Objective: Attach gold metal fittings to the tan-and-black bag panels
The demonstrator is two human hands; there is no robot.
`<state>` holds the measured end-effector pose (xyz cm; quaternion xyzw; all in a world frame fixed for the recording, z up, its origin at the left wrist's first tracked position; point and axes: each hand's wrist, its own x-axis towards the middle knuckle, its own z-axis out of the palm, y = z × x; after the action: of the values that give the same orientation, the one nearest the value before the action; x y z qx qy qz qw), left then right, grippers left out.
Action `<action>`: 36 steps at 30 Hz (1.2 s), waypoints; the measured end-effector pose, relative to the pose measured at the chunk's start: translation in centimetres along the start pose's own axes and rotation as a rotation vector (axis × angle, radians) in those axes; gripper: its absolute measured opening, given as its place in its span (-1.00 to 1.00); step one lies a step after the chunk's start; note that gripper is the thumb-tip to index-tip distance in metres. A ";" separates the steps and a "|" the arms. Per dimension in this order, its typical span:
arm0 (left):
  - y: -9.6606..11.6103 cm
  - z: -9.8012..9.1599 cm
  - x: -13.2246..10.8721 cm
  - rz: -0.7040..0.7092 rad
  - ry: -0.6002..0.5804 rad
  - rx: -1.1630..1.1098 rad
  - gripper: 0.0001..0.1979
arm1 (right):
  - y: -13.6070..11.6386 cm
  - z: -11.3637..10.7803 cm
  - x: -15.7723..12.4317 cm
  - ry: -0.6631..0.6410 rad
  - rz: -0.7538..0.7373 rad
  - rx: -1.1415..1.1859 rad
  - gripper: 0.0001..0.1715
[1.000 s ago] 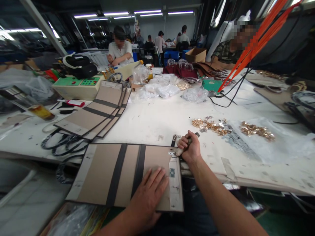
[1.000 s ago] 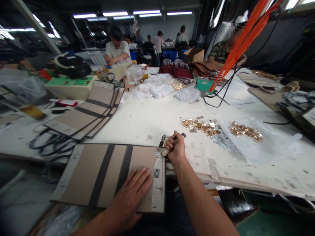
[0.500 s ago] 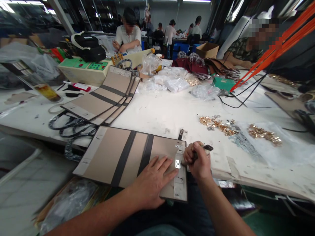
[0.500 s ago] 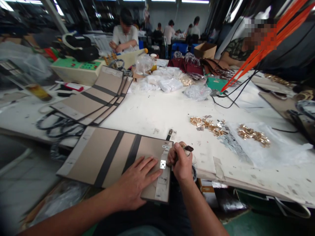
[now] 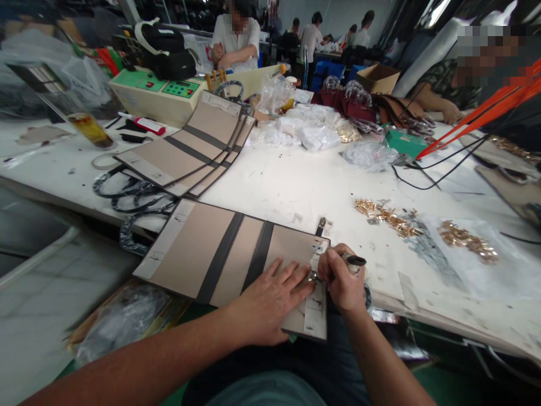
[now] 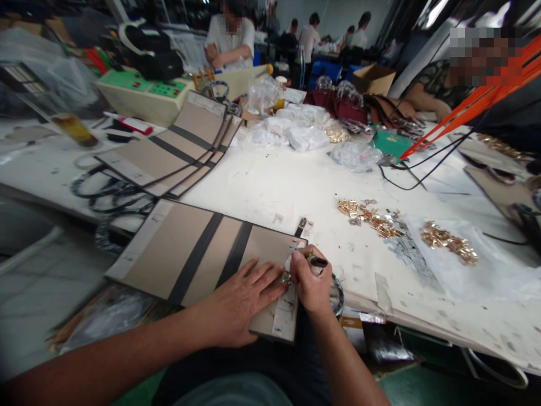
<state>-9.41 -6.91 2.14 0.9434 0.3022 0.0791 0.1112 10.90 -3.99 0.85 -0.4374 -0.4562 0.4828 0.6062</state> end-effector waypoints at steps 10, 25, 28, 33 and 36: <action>-0.2 0.2 0.1 0.032 -0.024 -0.011 0.17 | -0.4 0.3 0.3 0.050 -0.026 0.173 -0.55; -0.7 0.1 0.6 0.066 -0.129 0.043 0.11 | -0.3 0.7 0.9 0.296 0.025 0.464 -0.58; -0.6 0.1 0.5 0.065 -0.129 0.044 0.11 | -0.1 2.0 0.3 0.311 -0.052 0.389 -0.56; -0.4 0.1 0.2 0.060 -0.110 0.014 0.11 | 0.0 3.3 -0.1 0.237 -0.124 0.035 -0.53; -0.2 0.2 -0.1 0.032 -0.078 0.001 0.07 | -0.3 2.8 0.3 0.123 -0.095 -0.148 -0.49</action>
<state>-9.59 -6.81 1.91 0.9506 0.2824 0.0438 0.1209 8.27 -3.50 1.73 -0.4876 -0.4730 0.3907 0.6212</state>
